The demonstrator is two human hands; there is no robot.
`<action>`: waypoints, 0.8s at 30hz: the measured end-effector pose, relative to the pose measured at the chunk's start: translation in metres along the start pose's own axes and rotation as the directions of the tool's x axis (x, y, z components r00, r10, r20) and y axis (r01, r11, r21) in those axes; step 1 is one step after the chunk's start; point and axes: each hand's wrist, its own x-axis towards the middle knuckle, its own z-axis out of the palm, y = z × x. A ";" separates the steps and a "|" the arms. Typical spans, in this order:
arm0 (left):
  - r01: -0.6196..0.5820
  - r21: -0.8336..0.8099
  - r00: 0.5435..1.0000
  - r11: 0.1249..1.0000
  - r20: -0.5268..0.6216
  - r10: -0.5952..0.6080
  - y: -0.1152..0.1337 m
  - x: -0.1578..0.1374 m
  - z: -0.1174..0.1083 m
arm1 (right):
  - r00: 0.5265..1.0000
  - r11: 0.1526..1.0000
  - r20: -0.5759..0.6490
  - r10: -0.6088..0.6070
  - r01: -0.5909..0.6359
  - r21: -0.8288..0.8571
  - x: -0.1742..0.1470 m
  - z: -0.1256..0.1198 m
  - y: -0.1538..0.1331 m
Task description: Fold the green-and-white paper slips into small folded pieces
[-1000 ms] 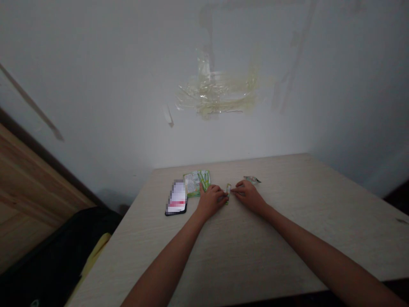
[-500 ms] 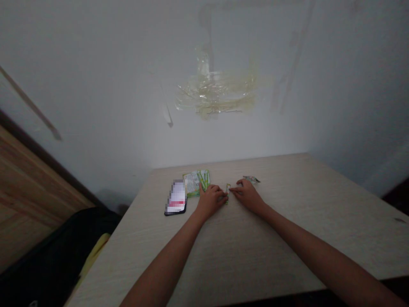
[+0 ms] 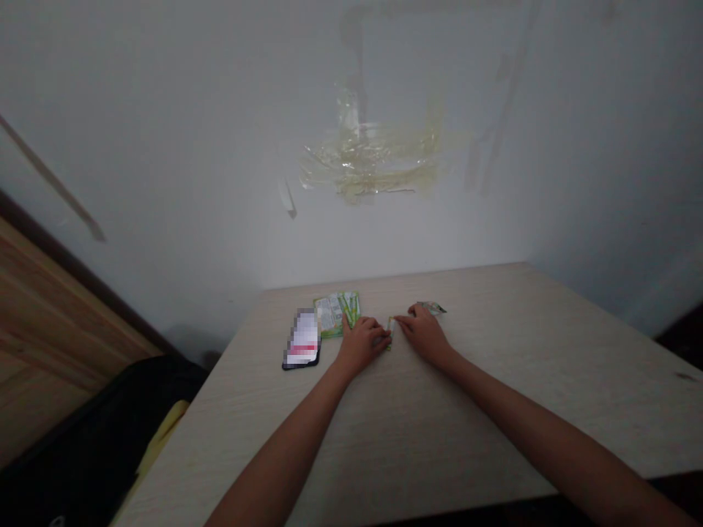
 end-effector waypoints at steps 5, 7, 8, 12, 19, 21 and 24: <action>-0.005 -0.002 1.000 1.000 -0.004 0.005 0.000 -0.001 -0.001 | 1.000 1.000 -0.006 0.008 -0.008 0.006 0.001 -0.001 0.002; -0.010 -0.009 1.000 1.000 -0.008 0.010 0.001 -0.001 -0.002 | 1.000 0.998 -0.010 -0.009 0.010 0.054 0.001 -0.001 0.006; -0.009 -0.010 1.000 1.000 -0.007 0.009 0.001 -0.001 -0.003 | 1.000 0.996 -0.009 -0.025 0.026 0.090 0.001 0.000 0.008; -0.002 -0.008 1.000 1.000 0.005 0.002 0.003 -0.002 -0.004 | 0.997 0.979 -0.021 -0.074 0.077 0.191 0.000 0.001 0.012; -0.032 -0.010 0.999 0.999 -0.014 0.031 0.003 -0.003 -0.002 | 0.993 0.973 0.001 -0.116 0.114 0.199 -0.002 0.001 0.011; -0.036 -0.010 0.999 0.999 -0.007 0.036 0.001 -0.003 -0.002 | 0.992 0.971 0.002 -0.126 0.123 0.203 -0.002 0.002 0.011; -0.044 -0.005 0.999 0.999 0.009 0.044 -0.001 -0.003 -0.002 | 0.990 0.968 0.014 -0.141 0.135 0.211 -0.002 0.002 0.012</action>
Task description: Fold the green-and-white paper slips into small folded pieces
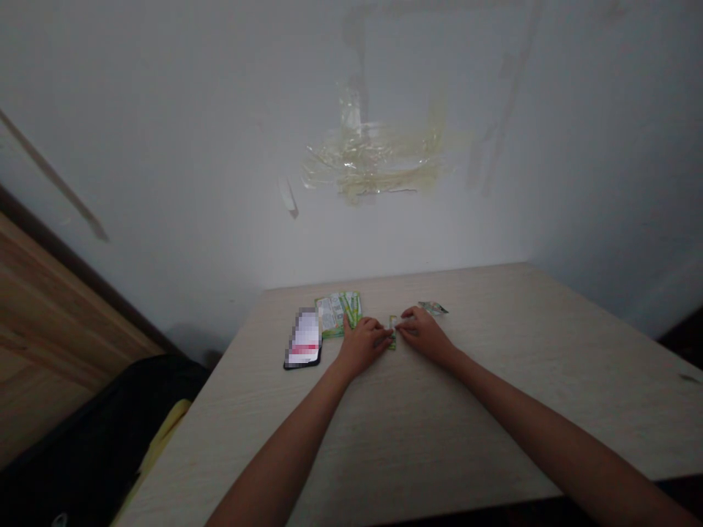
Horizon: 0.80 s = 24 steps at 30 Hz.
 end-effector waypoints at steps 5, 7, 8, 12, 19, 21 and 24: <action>-0.014 0.005 1.000 1.000 0.015 0.013 -0.003 0.000 -0.001 | 0.999 0.999 0.040 -0.021 0.019 0.032 -0.001 -0.004 -0.004; -0.028 0.011 1.000 1.000 0.009 0.028 -0.004 0.000 -0.002 | 0.998 0.999 0.052 -0.023 0.021 0.036 -0.001 -0.006 -0.006; -0.033 0.015 0.999 0.999 0.005 0.033 -0.004 0.000 -0.002 | 0.998 0.999 0.055 -0.022 0.020 0.037 -0.001 -0.007 -0.007; -0.044 0.030 0.999 0.999 -0.006 0.044 -0.004 0.000 -0.002 | 0.997 0.999 0.068 -0.025 0.023 0.039 -0.002 -0.008 -0.009; -0.028 0.045 1.000 0.999 -0.003 0.028 -0.005 0.001 0.000 | 0.994 0.995 0.067 -0.083 0.078 0.067 -0.001 -0.013 -0.015; -0.029 0.040 1.000 0.999 -0.002 0.029 -0.005 0.001 -0.001 | 0.993 0.992 0.060 -0.097 0.092 0.083 -0.002 -0.015 -0.017; -0.036 0.031 0.999 0.999 -0.007 0.037 -0.005 0.002 -0.001 | 0.991 0.988 0.070 -0.115 0.107 0.108 -0.003 -0.016 -0.018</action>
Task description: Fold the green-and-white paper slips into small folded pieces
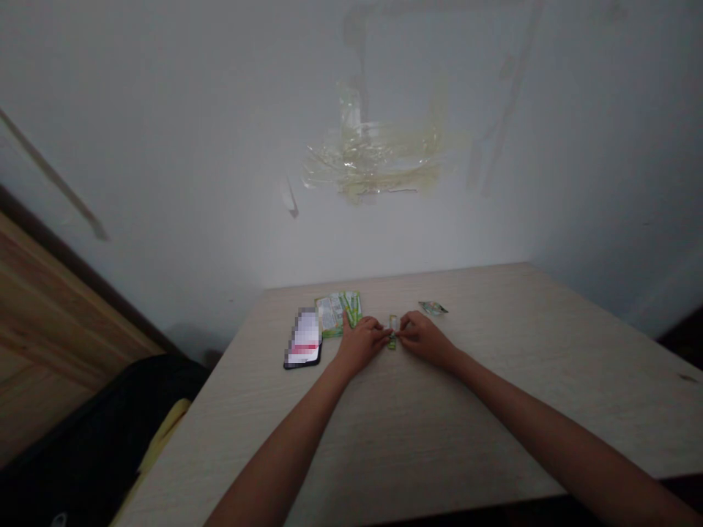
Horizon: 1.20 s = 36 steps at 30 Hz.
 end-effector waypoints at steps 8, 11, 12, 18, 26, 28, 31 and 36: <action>-0.009 0.016 1.000 1.000 -0.011 0.009 0.000 0.000 0.001 | 0.998 0.998 0.028 -0.058 0.058 0.025 -0.003 -0.001 0.000; -0.010 0.026 1.000 1.000 0.000 0.010 0.000 -0.001 0.000 | 0.996 0.996 0.030 -0.081 0.079 0.048 -0.003 -0.002 -0.002; -0.010 0.027 1.000 1.000 0.001 0.010 0.000 -0.001 0.000 | 0.995 0.994 0.028 -0.092 0.090 0.057 -0.003 -0.003 -0.002; -0.002 0.012 1.000 1.000 -0.003 0.002 0.000 -0.001 0.001 | 0.988 0.983 0.032 -0.150 0.145 0.113 -0.005 -0.003 -0.001; -0.007 0.021 1.000 1.000 0.008 0.007 -0.002 -0.001 0.001 | 0.978 0.969 0.067 -0.199 0.187 0.159 -0.003 -0.009 -0.009; -0.004 0.019 1.000 1.000 0.007 0.004 -0.002 -0.001 0.001 | 0.978 0.969 0.074 -0.196 0.181 0.170 -0.003 -0.010 -0.010; -0.003 0.003 1.000 1.000 0.006 0.003 -0.002 -0.001 0.001 | 0.977 0.965 0.079 -0.197 0.179 0.189 -0.004 -0.010 -0.010; 0.010 -0.026 1.000 1.000 0.004 -0.010 -0.001 -0.002 0.002 | 0.987 0.970 0.054 -0.148 0.135 0.205 -0.005 -0.006 -0.003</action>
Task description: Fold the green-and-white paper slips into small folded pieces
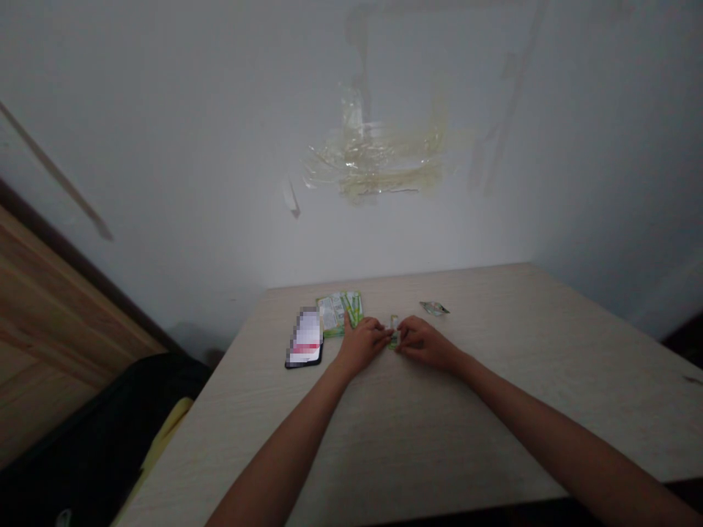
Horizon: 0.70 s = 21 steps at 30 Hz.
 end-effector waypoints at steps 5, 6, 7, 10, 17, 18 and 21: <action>0.015 -0.005 1.000 1.000 0.012 -0.015 0.000 0.001 0.000 | 0.982 0.985 -0.123 0.146 -0.156 -0.077 -0.001 0.005 0.011; 0.017 -0.004 1.000 1.000 0.015 -0.017 0.001 0.002 0.000 | 0.979 0.980 -0.127 0.160 -0.173 -0.097 -0.001 0.006 0.012; 0.019 -0.003 1.000 1.000 0.017 -0.019 0.001 0.002 -0.001 | 0.978 0.977 -0.125 0.166 -0.181 -0.116 -0.001 0.007 0.013; 0.022 -0.015 1.000 1.000 0.012 -0.022 0.001 0.002 -0.001 | 0.984 0.976 -0.107 0.144 -0.159 -0.146 0.000 0.008 0.012; 0.031 -0.027 0.999 0.999 0.017 -0.030 0.002 0.003 0.000 | 0.999 0.997 -0.015 0.033 -0.034 -0.068 0.001 0.003 0.005; 0.033 -0.024 0.999 0.999 0.019 -0.032 0.002 0.003 -0.001 | 1.000 0.998 -0.009 0.024 -0.025 -0.050 0.001 0.002 0.004; 0.034 -0.023 0.999 0.999 0.030 -0.034 0.002 0.003 -0.002 | 1.000 1.000 0.014 0.010 -0.010 -0.007 0.002 -0.001 0.001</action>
